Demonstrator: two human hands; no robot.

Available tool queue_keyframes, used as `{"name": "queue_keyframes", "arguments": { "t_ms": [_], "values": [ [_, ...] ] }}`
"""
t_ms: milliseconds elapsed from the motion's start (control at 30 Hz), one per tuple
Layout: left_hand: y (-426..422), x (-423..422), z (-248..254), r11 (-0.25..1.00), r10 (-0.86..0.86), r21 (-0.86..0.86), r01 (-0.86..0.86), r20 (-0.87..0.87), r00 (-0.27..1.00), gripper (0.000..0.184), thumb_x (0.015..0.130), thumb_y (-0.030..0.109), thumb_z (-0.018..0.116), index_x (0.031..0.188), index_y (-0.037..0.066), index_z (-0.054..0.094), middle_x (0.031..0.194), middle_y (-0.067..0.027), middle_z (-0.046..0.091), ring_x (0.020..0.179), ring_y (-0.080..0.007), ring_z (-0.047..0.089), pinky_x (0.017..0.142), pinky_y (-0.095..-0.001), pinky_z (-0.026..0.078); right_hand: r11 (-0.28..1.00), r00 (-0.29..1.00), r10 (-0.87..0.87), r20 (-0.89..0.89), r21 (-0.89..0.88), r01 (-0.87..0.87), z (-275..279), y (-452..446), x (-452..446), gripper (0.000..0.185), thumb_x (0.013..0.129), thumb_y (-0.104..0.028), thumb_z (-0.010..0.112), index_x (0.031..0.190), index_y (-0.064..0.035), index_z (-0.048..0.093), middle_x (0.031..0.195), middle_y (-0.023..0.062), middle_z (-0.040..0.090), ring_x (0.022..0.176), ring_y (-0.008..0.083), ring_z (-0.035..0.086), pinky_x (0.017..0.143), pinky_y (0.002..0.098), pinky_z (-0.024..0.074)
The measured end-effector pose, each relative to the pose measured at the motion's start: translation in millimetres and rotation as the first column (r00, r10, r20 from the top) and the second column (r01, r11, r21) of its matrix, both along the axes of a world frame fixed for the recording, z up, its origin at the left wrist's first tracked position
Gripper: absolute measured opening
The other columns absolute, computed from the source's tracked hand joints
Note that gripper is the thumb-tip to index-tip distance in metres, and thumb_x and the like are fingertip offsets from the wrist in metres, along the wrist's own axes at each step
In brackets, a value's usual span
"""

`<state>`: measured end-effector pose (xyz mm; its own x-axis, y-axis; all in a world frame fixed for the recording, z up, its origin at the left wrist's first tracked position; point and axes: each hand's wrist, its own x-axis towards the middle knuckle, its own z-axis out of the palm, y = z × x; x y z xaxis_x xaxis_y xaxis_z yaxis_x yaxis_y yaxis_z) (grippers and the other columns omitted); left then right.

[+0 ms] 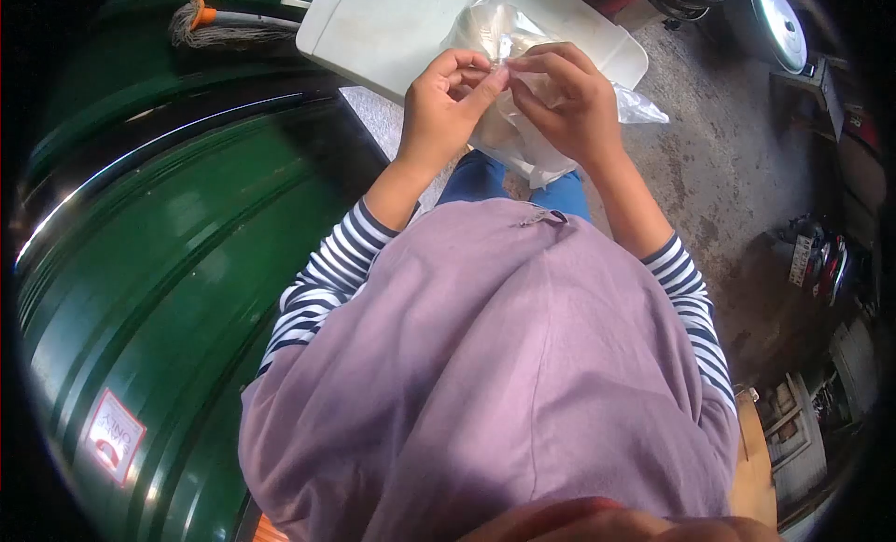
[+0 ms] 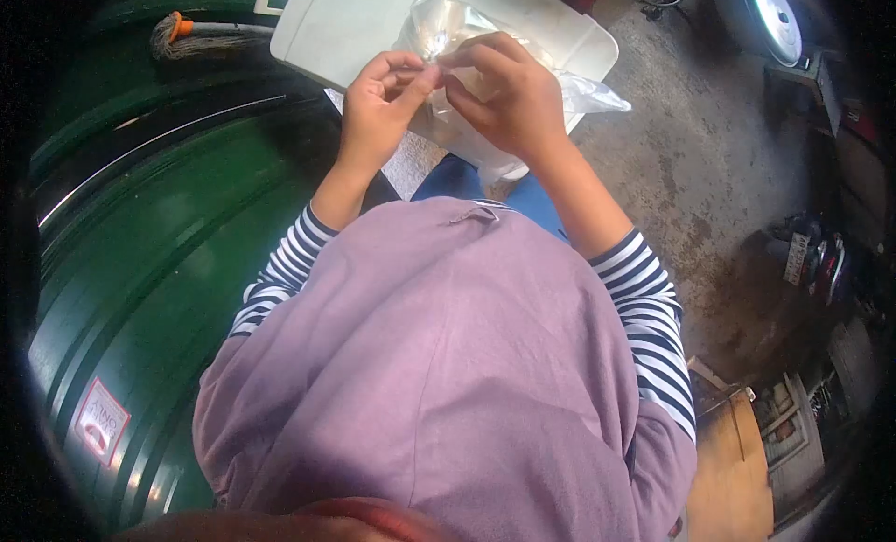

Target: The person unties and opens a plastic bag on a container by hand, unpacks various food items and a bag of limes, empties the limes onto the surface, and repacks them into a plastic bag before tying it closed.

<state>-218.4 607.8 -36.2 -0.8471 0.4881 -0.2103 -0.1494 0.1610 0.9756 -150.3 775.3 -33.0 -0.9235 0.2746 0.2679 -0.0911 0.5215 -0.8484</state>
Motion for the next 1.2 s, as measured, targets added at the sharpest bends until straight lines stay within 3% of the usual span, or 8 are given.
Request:
{"name": "queue_keyframes", "arguments": {
  "t_ms": [100,233,333,533,733,833,1033,1200],
  "values": [
    [-1.3,-1.8,-1.7,0.998,-0.01,-0.06,0.007,-0.044,0.999,0.027,0.089,0.025,0.075,0.101,0.003,0.065,0.088,-0.0057,0.073,0.074,-0.009,0.065,0.068,-0.0235,0.05,0.988,0.998,0.028,0.061,-0.156,-0.018,6.1,12.3,-2.1,0.019,0.08,-0.013,0.075,0.099,-0.0148,0.074,0.097,0.0037,0.07,0.085,0.0257,0.068,0.072,0.0335,0.054],
    [-0.3,-2.3,-3.4,0.998,-0.015,-0.064,0.007,-0.125,0.992,0.025,0.088,0.024,0.076,0.097,0.003,0.066,0.086,-0.0057,0.073,0.073,-0.0101,0.065,0.065,-0.024,0.049,0.991,0.997,0.071,0.008,0.11,-0.071,8.3,20.1,-15.1,0.018,0.081,-0.018,0.075,0.099,-0.0155,0.075,0.092,0.004,0.071,0.081,0.0245,0.069,0.071,0.0322,0.0541],
    [0.7,-3.0,2.6,0.992,-0.025,-0.129,-0.006,-0.236,0.971,0.02,0.087,0.02,0.075,0.097,0.005,0.067,0.083,-0.0058,0.071,0.072,-0.0125,0.063,0.063,-0.0258,0.048,0.978,0.971,0.115,0.207,0.148,-0.148,24.9,19.5,-19.1,0.017,0.082,-0.02,0.074,0.099,-0.0163,0.076,0.092,0.0045,0.072,0.08,0.0251,0.069,0.07,0.0328,0.0541],
    [-5.2,-7.4,-2.6,0.986,-0.105,-0.157,0.054,-0.335,0.937,0.014,0.086,0.014,0.071,0.098,0.007,0.066,0.083,-0.0035,0.067,0.078,-0.0133,0.061,0.067,-0.0278,0.046,0.92,0.894,0.389,0.222,-0.138,-0.366,-0.2,37.0,-36.4,0.019,0.085,-0.021,0.072,0.099,-0.0076,0.075,0.092,0.009,0.074,0.08,0.0218,0.069,0.076,0.0325,0.0528],
    [-8.4,-9.4,-11.5,0.989,-0.134,-0.097,0.108,-0.334,0.933,0.013,0.092,0.013,0.068,0.101,0.005,0.062,0.089,0.0021,0.063,0.076,-0.0061,0.054,0.07,-0.0224,0.044,0.88,0.832,0.467,0.3,-0.252,-0.403,1.9,41.5,-42.4,0.022,0.086,-0.019,0.072,0.099,-0.0012,0.072,0.091,0.0099,0.073,0.083,0.0179,0.066,0.081,0.0305,0.0508],
    [-8.9,-10.3,-14.6,0.987,-0.148,-0.115,0.115,-0.341,0.928,0.013,0.093,0.013,0.067,0.102,0.006,0.062,0.089,0.0032,0.063,0.076,-0.0057,0.053,0.07,-0.0219,0.043,0.856,0.835,0.495,0.239,-0.299,-0.422,-13.1,42.1,-42.4,0.015,0.089,-0.015,0.071,0.099,-0.005,0.069,0.089,-0.0042,0.063,0.073,0.0033,0.048,0.065,0.0203,0.0398],
    [-7.4,-10.8,-13.7,0.99,-0.133,-0.074,0.117,-0.275,0.952,0.015,0.092,0.016,0.068,0.104,0.007,0.063,0.089,0.0036,0.063,0.078,-0.0059,0.054,0.072,-0.0225,0.042,0.86,0.832,0.502,0.237,-0.24,-0.45,-15.6,43.3,-41.5,0.016,0.091,-0.018,0.068,0.102,-0.0052,0.065,0.086,-0.0053,0.057,0.067,0.0031,0.038,0.058,0.0205,0.0337],
    [-7.9,-24.6,8.5,0.961,-0.175,-0.271,0.061,-0.423,0.889,0.022,0.086,0.022,0.074,0.101,0.008,0.064,0.089,-0.0062,0.065,0.09,-0.0212,0.063,0.081,-0.0323,0.05,0.87,0.835,0.488,0.254,-0.219,-0.442,-14.6,41.6,-41.6,0.018,0.093,-0.02,0.066,0.102,-0.0046,0.064,0.086,-0.0057,0.055,0.067,0.0032,0.039,0.058,0.0206,0.034]
  ]
}}
